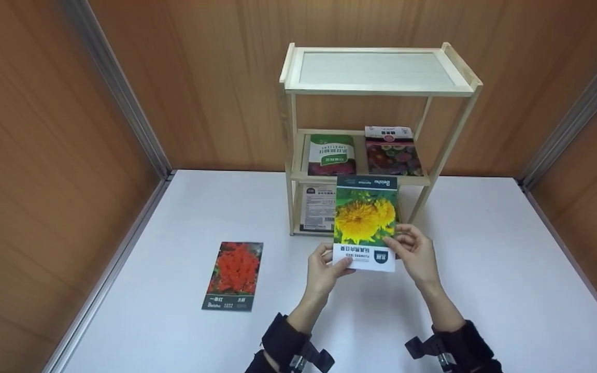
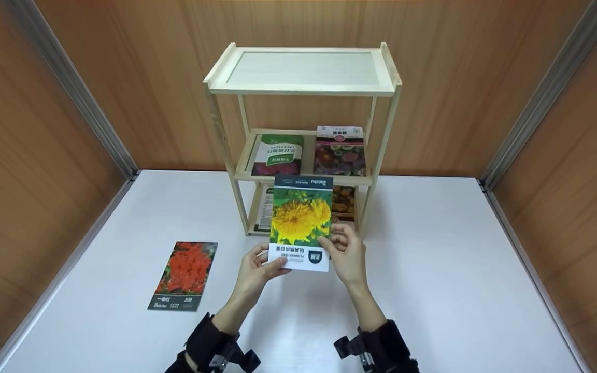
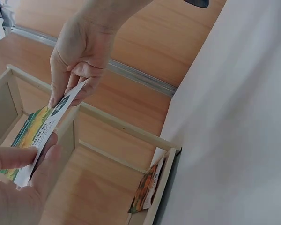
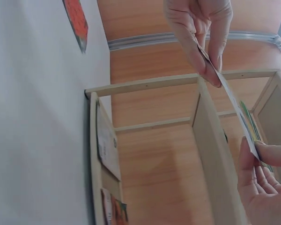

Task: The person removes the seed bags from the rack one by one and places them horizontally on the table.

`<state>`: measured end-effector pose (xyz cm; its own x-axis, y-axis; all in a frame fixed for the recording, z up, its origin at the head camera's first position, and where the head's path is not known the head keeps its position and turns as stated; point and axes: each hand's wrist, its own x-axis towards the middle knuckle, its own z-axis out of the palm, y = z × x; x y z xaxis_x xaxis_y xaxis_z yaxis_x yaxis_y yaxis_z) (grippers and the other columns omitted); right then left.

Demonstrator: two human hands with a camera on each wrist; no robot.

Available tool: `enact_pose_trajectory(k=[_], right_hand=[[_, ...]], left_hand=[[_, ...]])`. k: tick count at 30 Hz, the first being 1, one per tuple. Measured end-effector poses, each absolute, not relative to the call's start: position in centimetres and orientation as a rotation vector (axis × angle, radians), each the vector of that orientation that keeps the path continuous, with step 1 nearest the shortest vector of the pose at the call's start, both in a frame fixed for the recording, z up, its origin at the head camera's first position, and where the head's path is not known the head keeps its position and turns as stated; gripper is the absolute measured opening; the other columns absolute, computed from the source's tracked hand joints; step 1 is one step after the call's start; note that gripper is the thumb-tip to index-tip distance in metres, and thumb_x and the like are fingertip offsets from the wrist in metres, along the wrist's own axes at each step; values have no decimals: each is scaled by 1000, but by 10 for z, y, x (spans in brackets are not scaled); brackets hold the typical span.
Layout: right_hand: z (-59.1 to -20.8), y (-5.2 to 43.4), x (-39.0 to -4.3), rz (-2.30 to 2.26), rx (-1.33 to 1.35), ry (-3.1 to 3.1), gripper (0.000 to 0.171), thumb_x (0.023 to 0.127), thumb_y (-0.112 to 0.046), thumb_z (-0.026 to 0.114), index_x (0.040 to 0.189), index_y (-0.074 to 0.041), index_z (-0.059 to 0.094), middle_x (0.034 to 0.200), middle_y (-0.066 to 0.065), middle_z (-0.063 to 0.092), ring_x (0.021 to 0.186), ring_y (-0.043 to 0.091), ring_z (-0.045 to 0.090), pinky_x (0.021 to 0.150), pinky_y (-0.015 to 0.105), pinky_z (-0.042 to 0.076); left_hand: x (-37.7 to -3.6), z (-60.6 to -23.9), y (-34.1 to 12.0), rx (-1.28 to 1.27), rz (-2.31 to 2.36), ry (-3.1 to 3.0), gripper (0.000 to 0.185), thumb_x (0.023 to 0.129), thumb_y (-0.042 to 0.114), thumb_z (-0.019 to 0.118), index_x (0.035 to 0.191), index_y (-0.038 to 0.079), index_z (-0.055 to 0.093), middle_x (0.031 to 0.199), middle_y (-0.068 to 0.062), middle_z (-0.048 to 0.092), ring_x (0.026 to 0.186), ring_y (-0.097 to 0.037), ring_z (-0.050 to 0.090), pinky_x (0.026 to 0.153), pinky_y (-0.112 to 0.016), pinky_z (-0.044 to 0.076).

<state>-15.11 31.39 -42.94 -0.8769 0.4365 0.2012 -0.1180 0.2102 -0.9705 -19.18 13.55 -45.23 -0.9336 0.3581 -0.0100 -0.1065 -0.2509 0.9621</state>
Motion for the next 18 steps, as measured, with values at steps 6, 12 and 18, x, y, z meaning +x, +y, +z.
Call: enact_pose_trajectory(k=[6,12,18], right_hand=[[-448,312,-144,1772,-390,-2096,26,80,-4,64,102,3,53,81,17,65,65,18,62,55,26,51],[-466,309,-137,1813,-492,-2135,27,79,-6,65,102,2,53,80,16,66,64,22,62,56,29,52],[-480,304,-133,1841,-567,-2138,23,80,-5,64,100,1,53,79,15,66,64,23,63,57,29,52]], left_hand=[[-185,-473,132,248,2219,1724,31,76,-8,60,104,-7,47,91,-17,64,77,-25,64,67,-32,52],[-175,-489,130,199,2194,1727,33,76,-6,61,106,-6,48,90,-15,65,78,-24,64,67,-31,52],[-169,-503,126,158,2202,1725,33,76,-4,62,106,-6,48,89,-15,65,76,-25,64,65,-32,53]])
